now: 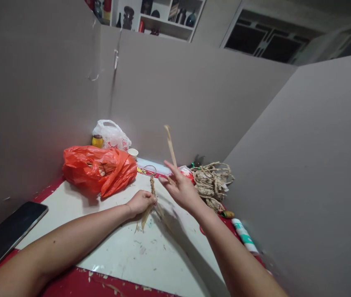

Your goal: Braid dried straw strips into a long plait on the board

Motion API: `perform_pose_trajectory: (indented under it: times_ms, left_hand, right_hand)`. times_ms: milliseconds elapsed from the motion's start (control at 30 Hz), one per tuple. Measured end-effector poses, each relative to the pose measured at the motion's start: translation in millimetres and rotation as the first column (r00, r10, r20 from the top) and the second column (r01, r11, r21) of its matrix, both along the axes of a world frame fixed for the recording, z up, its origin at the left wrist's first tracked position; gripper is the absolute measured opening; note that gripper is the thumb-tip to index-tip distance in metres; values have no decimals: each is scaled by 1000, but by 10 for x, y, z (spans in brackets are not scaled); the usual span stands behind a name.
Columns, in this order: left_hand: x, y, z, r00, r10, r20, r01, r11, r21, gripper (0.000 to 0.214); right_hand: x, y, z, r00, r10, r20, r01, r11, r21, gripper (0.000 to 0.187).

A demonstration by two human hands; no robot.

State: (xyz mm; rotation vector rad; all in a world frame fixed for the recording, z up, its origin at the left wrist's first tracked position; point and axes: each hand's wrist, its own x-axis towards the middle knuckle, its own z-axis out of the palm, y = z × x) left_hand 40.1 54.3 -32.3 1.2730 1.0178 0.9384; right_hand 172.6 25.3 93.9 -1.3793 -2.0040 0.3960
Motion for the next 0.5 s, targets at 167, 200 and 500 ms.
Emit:
perform_pose_trajectory:
  times_ms: [167,200,500]
  left_hand:
    - [-14,-15,34,1000,-16,-27,17,999,30,23]
    - [-14,-21,37,999,-14,-31,15,999,37,24]
    - [17,-64,95,997,-51,57,52,999,-16,26]
  right_hand:
    - [283,-568,-75,966,198,-165,-257,765,-590,46]
    - [287,-653,-128,958,189,-215,-284,723,-630,47]
    - [-252,-580,-242,619,-55,-783,-488,755,-439,48]
